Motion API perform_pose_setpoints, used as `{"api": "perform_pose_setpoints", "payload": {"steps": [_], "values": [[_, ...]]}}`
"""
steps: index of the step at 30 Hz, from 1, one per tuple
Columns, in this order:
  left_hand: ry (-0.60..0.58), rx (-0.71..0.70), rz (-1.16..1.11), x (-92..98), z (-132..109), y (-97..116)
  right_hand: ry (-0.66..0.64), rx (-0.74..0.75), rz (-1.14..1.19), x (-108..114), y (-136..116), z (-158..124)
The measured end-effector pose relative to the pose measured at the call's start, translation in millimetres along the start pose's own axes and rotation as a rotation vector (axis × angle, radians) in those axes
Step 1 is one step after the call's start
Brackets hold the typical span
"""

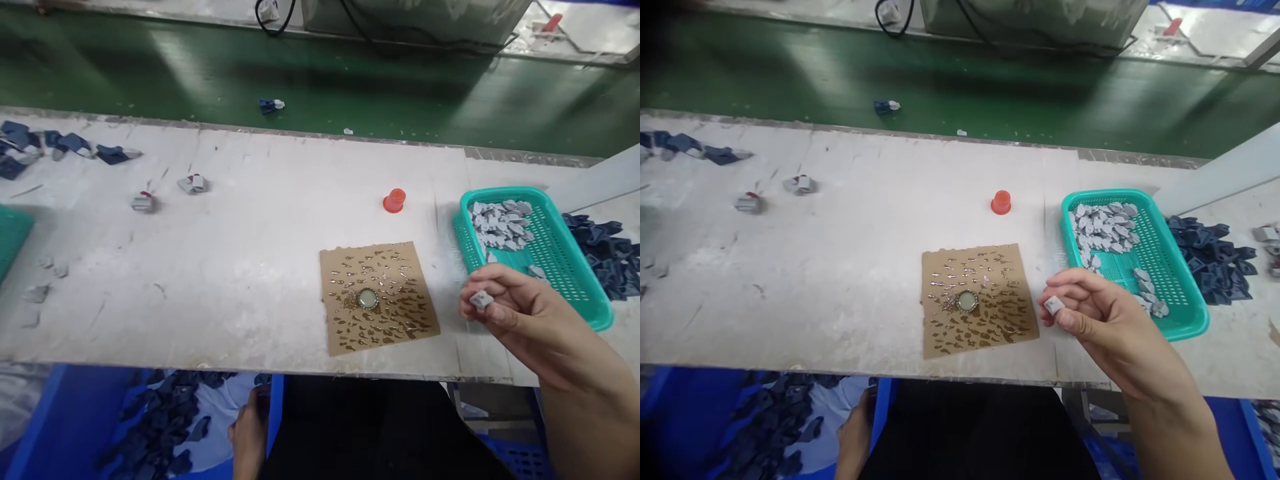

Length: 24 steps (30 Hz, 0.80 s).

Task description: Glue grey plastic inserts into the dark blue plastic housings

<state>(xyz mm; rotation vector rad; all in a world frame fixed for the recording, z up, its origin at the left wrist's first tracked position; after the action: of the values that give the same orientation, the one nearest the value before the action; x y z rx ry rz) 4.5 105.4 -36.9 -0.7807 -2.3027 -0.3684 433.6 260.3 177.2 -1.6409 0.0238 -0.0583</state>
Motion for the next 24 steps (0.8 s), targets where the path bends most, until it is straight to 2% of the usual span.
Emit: {"api": "perform_pose_setpoints", "payload": {"steps": [3, 5, 8, 10, 12, 14, 16, 18, 21, 24], "values": [[-0.036, 0.098, -0.125, 7.0, 9.1, -12.0, -0.041, -0.007, 0.029, -11.6, -0.3, 1.4], [-0.092, 0.135, -0.219, 22.0, 6.8, -25.8, -0.067, -0.002, 0.02, -16.5, 0.7, 0.8], [-0.233, 0.144, -0.517, 59.6, -14.9, -40.7, -0.095, 0.079, -0.128, -21.3, -0.6, -3.8], [-0.291, 0.159, -0.834, 89.1, -40.1, -37.6, -0.074, 0.176, -0.388, -24.5, -4.7, -7.1], [-0.301, 0.127, -1.127, 113.7, -67.8, -17.9, -0.096, 0.35, -0.694, -35.5, -12.3, -8.2], [-0.329, -0.005, -1.295, 127.4, -91.3, 19.0, -0.193, 0.646, -0.923, -56.8, -20.6, -8.4], [-0.444, -0.198, -1.379, 128.1, -107.0, 64.5, -0.327, 0.901, -0.979, -78.3, -21.5, -8.5], [-0.577, -0.365, -1.422, 119.9, -114.8, 105.4, -0.401, 1.016, -0.979, -90.5, -16.5, -6.2], [-0.707, -0.514, -1.466, 102.9, -118.0, 145.7, -0.513, 0.927, -0.935, -95.4, -1.9, -0.8], [-0.739, -0.578, -1.466, 90.3, -121.0, 165.2, -0.567, 0.709, -0.857, -86.8, 14.2, 2.5]]}}
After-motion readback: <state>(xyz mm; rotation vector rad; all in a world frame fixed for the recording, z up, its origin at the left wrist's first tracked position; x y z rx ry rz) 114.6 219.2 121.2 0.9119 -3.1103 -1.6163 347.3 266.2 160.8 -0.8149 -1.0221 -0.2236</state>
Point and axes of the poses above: each hand's wrist, its own z-axis towards the middle knuckle, its own x-axis out of the back of the hand, y = z × x, the point moved 5 cm from there along z, towards the middle knuckle, and after that the axes turned 14 degrees about x, right-handed, at the moved point
